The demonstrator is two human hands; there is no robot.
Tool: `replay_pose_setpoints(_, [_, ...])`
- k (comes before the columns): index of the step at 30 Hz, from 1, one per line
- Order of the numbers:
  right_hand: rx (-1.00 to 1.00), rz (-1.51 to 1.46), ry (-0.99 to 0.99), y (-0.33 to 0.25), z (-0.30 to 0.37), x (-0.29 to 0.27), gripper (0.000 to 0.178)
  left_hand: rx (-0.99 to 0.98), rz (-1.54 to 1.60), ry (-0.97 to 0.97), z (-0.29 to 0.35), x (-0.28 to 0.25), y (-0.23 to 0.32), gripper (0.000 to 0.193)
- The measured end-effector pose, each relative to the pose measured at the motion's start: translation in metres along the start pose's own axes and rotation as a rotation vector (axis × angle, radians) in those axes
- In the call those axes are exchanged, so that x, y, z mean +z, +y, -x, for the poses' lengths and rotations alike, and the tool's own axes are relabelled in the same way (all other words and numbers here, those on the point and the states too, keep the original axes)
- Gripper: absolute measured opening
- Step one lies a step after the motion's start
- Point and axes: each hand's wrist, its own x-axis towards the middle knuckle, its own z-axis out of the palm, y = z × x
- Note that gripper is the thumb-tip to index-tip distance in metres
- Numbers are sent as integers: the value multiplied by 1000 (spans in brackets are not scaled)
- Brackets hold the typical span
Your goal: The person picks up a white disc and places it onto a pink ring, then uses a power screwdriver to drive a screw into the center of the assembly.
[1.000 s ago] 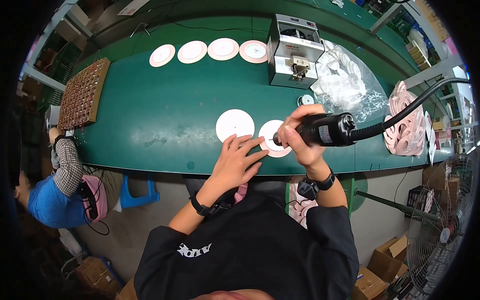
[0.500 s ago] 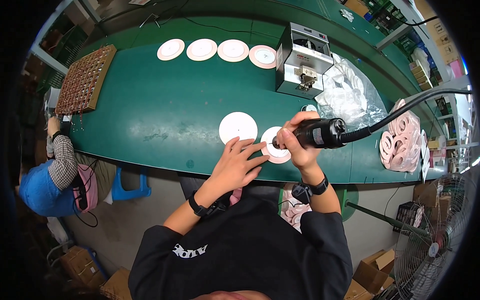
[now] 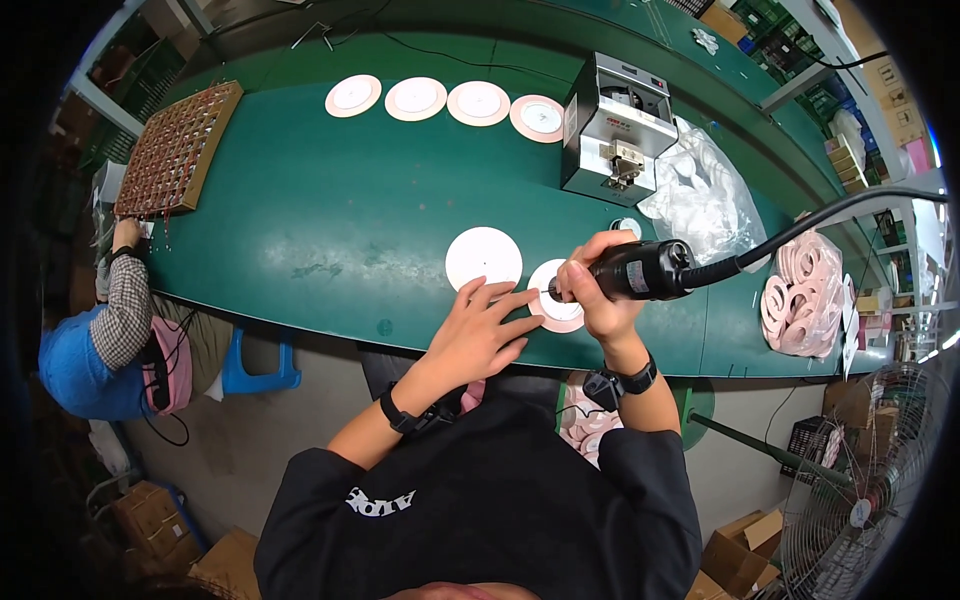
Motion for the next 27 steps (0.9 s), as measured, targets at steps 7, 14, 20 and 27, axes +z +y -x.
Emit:
replay_pose_setpoints(7, [50,-8,-6,4,-9,0,18,-3,-13,4,0,-1,3,38])
replay_pose_setpoints(14, [4,-33,-3,7,2,0,19,5,-24,12,-1,0,3,38])
replay_pose_setpoints(20, [-101,15,16,1,7,-6,31,5,-28,15,0,2,6,37])
replay_pose_setpoints(27, [-456,61,243,-50,-93,-41,31,3,-69,-4,-2,-1,6,36])
